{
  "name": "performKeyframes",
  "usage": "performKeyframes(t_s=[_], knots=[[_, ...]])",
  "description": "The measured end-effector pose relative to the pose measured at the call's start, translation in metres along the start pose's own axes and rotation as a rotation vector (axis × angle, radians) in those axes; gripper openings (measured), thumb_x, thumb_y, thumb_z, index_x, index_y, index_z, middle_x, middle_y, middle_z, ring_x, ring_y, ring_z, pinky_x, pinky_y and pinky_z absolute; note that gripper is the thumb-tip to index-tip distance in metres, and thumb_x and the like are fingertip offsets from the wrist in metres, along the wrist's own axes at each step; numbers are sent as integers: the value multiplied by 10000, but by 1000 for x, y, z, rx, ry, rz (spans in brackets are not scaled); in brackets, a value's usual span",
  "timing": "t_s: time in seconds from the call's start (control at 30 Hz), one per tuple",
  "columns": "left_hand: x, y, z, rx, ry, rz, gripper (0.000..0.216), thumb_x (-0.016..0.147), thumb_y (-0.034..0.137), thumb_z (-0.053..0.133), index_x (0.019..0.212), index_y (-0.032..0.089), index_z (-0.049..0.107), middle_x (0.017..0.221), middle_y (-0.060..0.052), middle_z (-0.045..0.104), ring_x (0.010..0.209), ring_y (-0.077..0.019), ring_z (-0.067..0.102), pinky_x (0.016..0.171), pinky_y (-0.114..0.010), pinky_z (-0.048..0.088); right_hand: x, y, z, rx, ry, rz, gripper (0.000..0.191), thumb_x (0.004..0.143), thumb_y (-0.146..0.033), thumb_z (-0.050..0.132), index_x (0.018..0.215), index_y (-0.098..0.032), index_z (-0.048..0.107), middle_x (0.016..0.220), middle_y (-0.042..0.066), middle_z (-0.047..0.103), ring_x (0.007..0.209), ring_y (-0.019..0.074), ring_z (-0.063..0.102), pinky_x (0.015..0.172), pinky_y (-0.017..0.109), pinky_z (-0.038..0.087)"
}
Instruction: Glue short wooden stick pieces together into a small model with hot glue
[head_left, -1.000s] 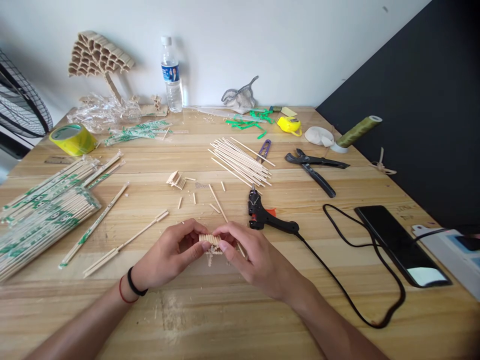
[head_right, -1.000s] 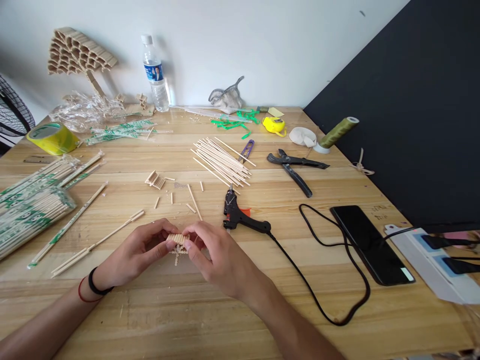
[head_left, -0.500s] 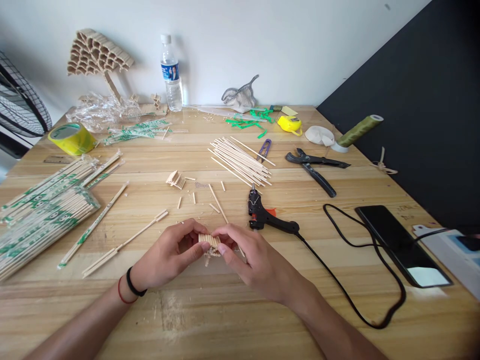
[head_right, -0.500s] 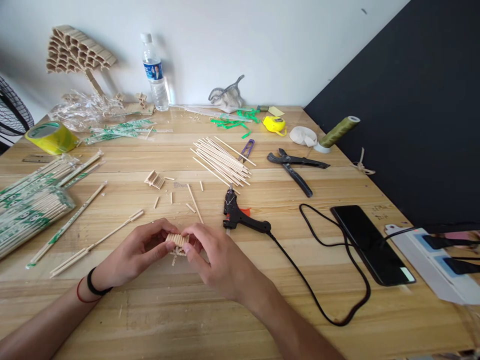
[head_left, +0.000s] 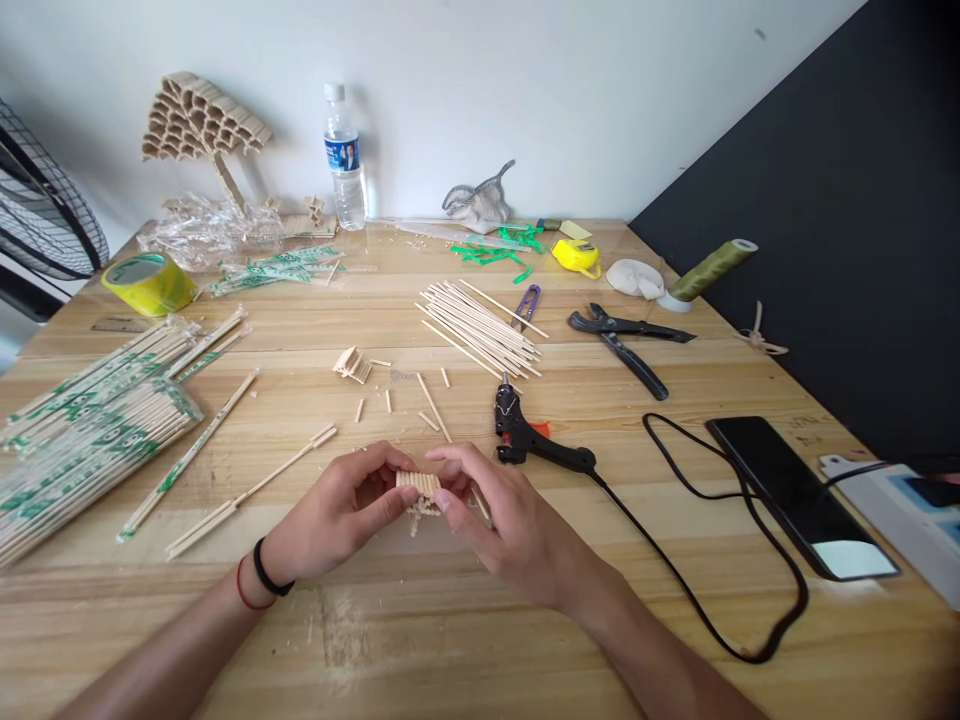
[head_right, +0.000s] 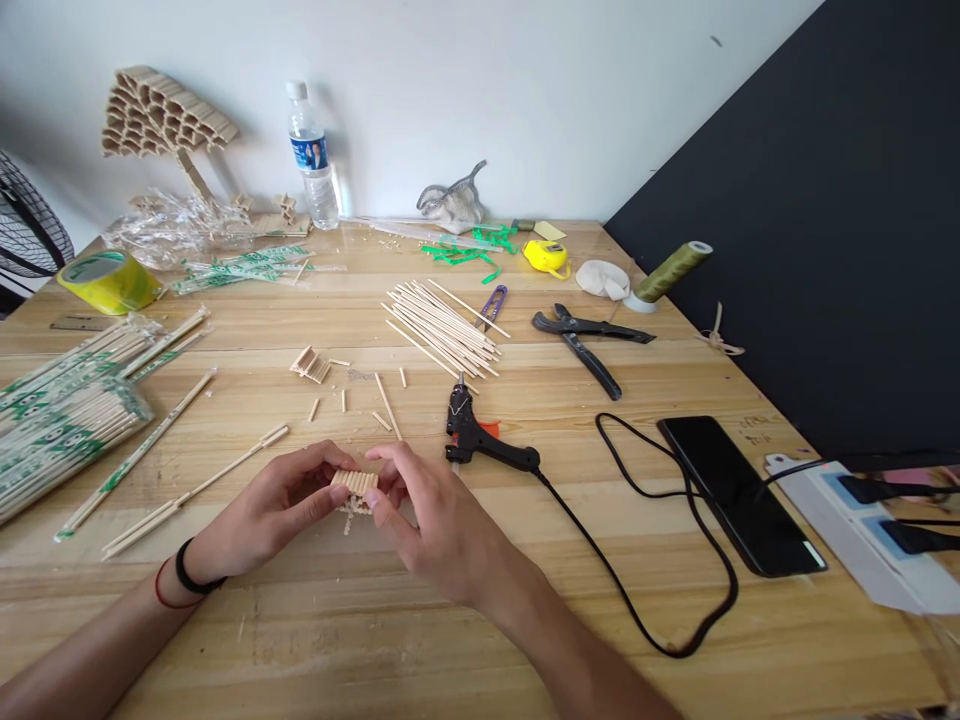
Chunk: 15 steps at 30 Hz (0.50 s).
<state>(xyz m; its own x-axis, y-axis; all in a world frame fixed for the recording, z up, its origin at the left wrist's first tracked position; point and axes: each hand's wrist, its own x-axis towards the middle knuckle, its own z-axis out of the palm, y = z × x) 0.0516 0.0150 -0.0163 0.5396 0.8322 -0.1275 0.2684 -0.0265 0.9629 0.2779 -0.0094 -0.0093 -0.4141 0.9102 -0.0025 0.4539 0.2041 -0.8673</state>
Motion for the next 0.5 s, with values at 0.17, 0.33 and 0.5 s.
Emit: performKeyframes(t_s=[0.17,0.33,0.5], knots=[[0,1,0,-4,-4,2,356,1000,492,598,1127,172,689,978,-74,726,860,-196,642,741,-288,506,0,-1,0,25,12,-3,238,1023,-298,532,1232,-206,599,984,55,731,876,191,684,832,328,528],[1,5,-3,1,-18,6,337,1031,469,537,1080,170,685,959,-62,707,851,-188,625,768,-291,498,1,1,-1,45,33,-24,199,1025,-290,540,1205,-225,597,949,33,735,850,180,691,792,304,541],[0,1,-2,-54,-13,-18,324,990,473,610,1085,167,654,913,-43,682,799,-170,600,719,-273,481,3,4,-1,60,52,-32,175,1018,-295,563,1171,-224,612,980,45,741,870,188,701,798,309,555]])
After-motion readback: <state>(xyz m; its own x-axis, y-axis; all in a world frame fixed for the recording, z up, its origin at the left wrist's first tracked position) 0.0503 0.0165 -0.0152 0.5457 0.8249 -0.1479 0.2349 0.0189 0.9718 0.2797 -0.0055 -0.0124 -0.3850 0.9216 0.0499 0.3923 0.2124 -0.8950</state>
